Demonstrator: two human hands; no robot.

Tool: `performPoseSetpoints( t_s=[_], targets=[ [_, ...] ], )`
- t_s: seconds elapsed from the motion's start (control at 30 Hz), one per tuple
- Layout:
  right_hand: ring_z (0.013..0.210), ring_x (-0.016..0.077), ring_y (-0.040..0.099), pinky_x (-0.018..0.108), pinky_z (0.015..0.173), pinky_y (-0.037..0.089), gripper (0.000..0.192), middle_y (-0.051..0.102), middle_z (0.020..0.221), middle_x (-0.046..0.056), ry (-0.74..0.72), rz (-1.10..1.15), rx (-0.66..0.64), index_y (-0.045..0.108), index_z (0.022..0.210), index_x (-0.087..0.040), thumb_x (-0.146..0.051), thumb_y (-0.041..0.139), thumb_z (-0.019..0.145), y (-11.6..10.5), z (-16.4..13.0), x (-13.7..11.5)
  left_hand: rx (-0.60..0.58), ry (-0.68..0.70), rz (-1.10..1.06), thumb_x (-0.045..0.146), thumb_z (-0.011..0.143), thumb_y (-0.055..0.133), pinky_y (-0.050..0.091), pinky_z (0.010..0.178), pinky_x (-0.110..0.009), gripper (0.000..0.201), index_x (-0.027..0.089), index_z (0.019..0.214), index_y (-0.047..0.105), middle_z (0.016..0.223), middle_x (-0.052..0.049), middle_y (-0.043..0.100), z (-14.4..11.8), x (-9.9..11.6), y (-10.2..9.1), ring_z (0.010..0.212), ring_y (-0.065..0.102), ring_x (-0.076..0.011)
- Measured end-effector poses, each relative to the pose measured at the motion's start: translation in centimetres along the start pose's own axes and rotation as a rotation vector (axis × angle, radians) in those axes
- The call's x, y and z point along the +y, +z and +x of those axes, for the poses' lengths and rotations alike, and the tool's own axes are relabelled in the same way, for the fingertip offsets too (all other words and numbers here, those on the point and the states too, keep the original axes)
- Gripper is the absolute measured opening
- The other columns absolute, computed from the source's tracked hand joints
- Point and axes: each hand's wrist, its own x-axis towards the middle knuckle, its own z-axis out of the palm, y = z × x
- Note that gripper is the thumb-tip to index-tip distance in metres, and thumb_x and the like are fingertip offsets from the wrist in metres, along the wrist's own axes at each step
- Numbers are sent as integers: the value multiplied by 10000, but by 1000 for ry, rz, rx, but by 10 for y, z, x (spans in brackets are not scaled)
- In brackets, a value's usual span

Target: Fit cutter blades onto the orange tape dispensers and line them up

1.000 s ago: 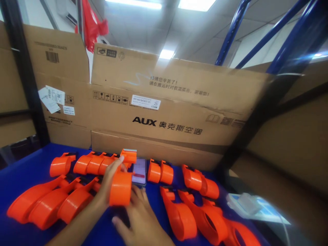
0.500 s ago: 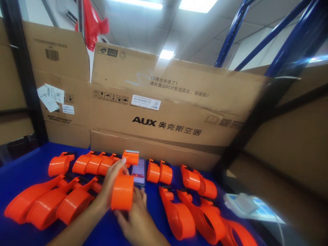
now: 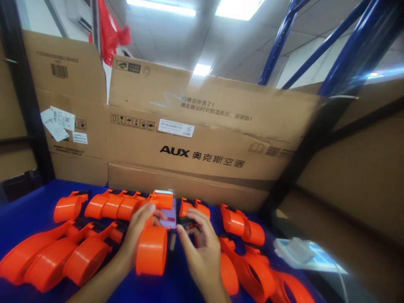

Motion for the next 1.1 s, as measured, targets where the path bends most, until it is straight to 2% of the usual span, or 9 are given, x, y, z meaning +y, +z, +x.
performPoseSetpoints(
  t_s=[0.1,0.23,0.3,0.43,0.57,0.8,0.97,1.1],
  targets=[
    [783,204,684,308,662,585,271,687,1006,89,-21,-10,-11,705,1071,-207,-322,751,830,-9,7,-4,-6,13,37,478,813,707,444,513,-203,371,155,991,672,698,-28,708,-6,-5,8,517,589,-117],
    [818,201,685,306,665,588,317,666,1130,109,-44,-5,-17,690,1170,-211,-309,706,869,-16,11,-10,-70,16,73,453,812,715,496,573,-227,473,180,1184,610,796,-39,732,-9,-14,12,590,635,-140],
    [800,190,680,297,661,582,319,666,1109,99,-84,-35,-25,685,1184,-216,-291,701,875,-18,11,-12,-110,18,102,458,808,717,514,594,-250,517,182,1226,585,824,-44,729,-10,-17,12,607,640,-152],
    [694,161,647,272,612,532,252,689,937,51,-207,-165,-59,712,1132,-230,-253,703,881,-23,11,-13,-175,16,138,461,820,708,520,611,-276,537,178,1253,564,820,-42,713,-11,-19,12,602,633,-157],
    [725,166,652,277,688,521,171,698,859,30,-268,-243,-90,718,1081,-233,-225,623,939,-25,11,-11,-188,-2,153,452,838,696,489,593,-248,535,183,1275,546,811,-38,708,-13,-19,12,595,631,-145],
    [963,207,638,337,837,518,232,649,1057,72,-171,-267,-33,597,1179,-225,-245,441,1008,-25,10,-10,-246,-30,181,438,831,707,458,561,-230,528,185,1264,542,765,-26,702,-14,-25,12,583,629,-143],
    [879,200,655,316,759,533,186,661,1006,56,-164,-240,-27,606,1125,-224,-255,580,943,-29,12,-10,-314,-67,198,432,831,702,456,536,-222,421,198,1155,569,741,-8,674,-21,-30,16,570,618,-139],
    [862,194,670,300,731,537,194,692,1002,40,-181,-238,-89,653,1095,-239,-236,648,901,-30,15,-14,-307,-81,180,440,839,689,454,523,-216,430,192,1165,558,713,-4,667,-22,-32,18,559,612,-136]
  ],
)
